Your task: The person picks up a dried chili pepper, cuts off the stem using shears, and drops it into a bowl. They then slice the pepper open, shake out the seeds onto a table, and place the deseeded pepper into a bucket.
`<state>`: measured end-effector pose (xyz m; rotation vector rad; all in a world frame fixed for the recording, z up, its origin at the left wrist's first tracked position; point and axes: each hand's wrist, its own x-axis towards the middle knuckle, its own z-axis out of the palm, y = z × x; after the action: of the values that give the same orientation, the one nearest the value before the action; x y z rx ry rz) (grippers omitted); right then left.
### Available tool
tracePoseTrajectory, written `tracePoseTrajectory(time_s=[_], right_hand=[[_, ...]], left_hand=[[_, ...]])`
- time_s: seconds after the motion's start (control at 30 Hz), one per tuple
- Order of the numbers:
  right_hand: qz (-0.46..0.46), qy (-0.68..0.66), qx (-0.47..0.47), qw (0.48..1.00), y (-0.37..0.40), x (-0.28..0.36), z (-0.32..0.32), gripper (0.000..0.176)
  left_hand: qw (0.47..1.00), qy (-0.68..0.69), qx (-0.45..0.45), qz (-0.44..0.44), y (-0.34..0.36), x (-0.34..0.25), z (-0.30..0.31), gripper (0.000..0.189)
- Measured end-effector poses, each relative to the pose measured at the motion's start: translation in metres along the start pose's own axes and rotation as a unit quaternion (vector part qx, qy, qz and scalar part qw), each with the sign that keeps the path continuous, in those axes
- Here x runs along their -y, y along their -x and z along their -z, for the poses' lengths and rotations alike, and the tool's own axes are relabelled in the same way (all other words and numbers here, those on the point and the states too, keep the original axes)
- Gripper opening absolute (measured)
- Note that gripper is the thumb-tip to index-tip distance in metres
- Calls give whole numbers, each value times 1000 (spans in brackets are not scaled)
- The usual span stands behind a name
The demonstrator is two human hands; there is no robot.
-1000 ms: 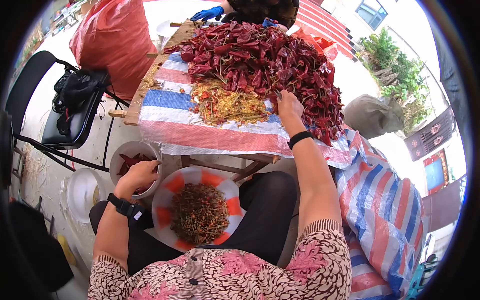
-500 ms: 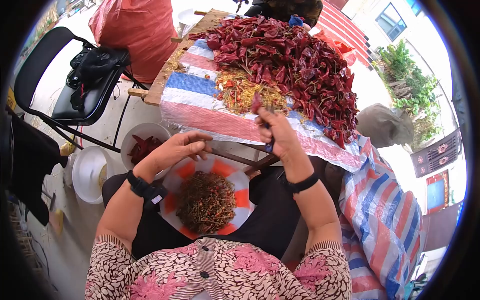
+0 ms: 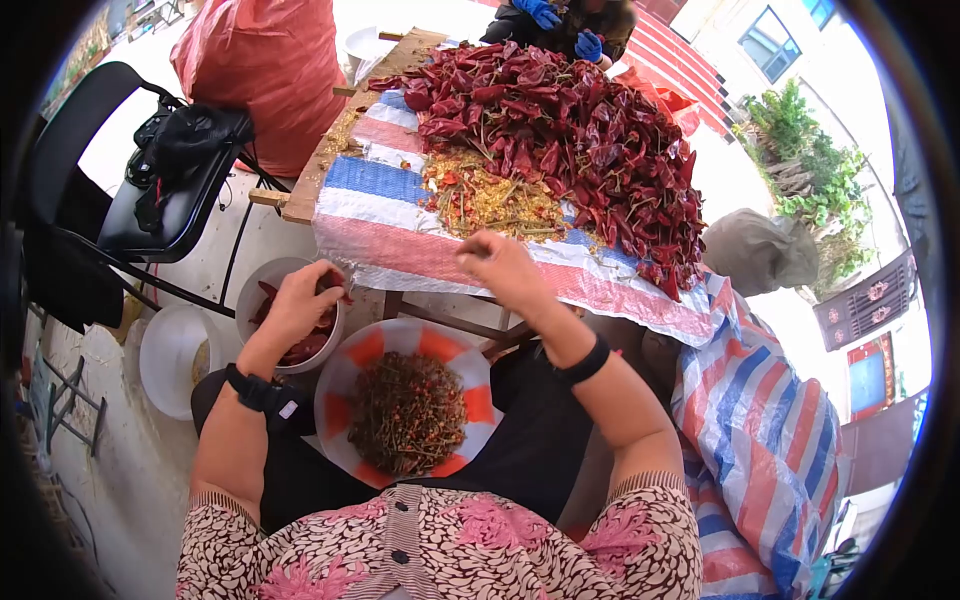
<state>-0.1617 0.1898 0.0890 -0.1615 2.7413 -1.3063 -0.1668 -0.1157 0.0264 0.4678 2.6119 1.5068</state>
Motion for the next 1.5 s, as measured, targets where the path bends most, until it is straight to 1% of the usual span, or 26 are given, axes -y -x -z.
tracePoseTrajectory(time_s=[0.07, 0.1, 0.17, 0.27, 0.3, 0.37, 0.4, 0.43, 0.47, 0.53, 0.57, 0.67, 0.7, 0.73, 0.8, 0.83, 0.9, 1.0, 1.03, 1.1, 1.13, 1.2, 1.23, 1.33, 1.43, 1.5], right_hand=[[30, 89, -118, 989, -31, -25, 29, 22], [29, 195, -170, 966, -47, -34, 44, 23], [-52, 275, -213, 936, -74, -37, 66, 25], [-128, 292, -266, 910, -110, -53, 80, 27], [-161, 265, -273, 911, -119, -54, 81, 35], [-219, 260, -262, 903, -133, -57, 80, 41], [-247, 258, -257, 898, -140, -57, 79, 43], [-210, 266, -323, 884, -150, -73, 74, 42], [-197, 245, -318, 895, -160, -86, 77, 40], [-175, 201, -303, 915, -172, -103, 82, 38], [-185, 143, -253, 939, -180, -118, 87, 42], [-117, 24, -369, 922, -175, -112, 86, 36], [-73, -74, -389, 915, -162, -91, 83, 26], [-16, -89, -408, 908, -159, -84, 84, 20], [-61, -189, -342, 919, -129, -42, 76, 15], [-56, -249, -286, 924, -107, -15, 64, 14], [-63, -282, -203, 936, -80, 3, 41, 13], [-109, -340, -58, 932, -38, 31, 2, 11], [-126, -381, 11, 916, -29, 31, -11, 18], [-170, -435, 91, 880, -16, 26, -36, 18], [-190, -470, 125, 853, -10, 24, -46, 17], [-208, -483, 147, 838, -1, 30, -58, 15], [-216, -488, 156, 831, 3, 34, -60, 17], [-213, -488, 140, 835, 11, 44, -59, 24], [-91, -375, 15, 923, 6, 35, -64, 26], [-43, -409, 5, 911, 4, 38, -65, 20]], left_hand=[[968, -243, -56, -13, 7, 16, 13, 24], [962, -269, -48, 11, 9, 27, 20, 27], [944, -322, -32, 58, 11, 45, 29, 34], [909, -403, -100, 27, 19, 40, 32, 40], [921, -382, -61, 53, 17, 36, 34, 41], [935, -337, 20, 105, 14, 26, 33, 44], [938, -331, 29, 94, 13, 25, 31, 39], [941, -325, 37, 83, 11, 25, 28, 35], [944, -318, 46, 72, 10, 25, 25, 31], [948, -308, 50, 61, 5, 21, 21, 32], [952, -296, 50, 54, 3, 19, 19, 33], [968, -249, 25, 14, -1, 5, 15, 31], [973, -231, 13, -1, -2, 0, 14, 29], [981, -193, -10, -26, -3, -5, 11, 28], [988, -118, -58, -74, -7, -15, 7, 27], [992, -71, -62, -84, -8, -20, 6, 28], [992, 22, -68, -105, -9, -30, 2, 30], [948, -28, -175, -263, -12, -38, -13, 32], [943, -29, -179, -280, -13, -42, -17, 31], [930, -32, -185, -315, -14, -46, -22, 31], [931, -45, -153, -327, -14, -43, -22, 30], [928, -70, -90, -355, -17, -36, -24, 30], [946, -60, -54, -315, -16, -34, -24, 25], [967, 109, -51, -225, -11, -36, -27, 15], [973, 180, -5, -143, -11, -31, -26, 14], [957, 273, 46, -80, -9, -36, -25, 17]])
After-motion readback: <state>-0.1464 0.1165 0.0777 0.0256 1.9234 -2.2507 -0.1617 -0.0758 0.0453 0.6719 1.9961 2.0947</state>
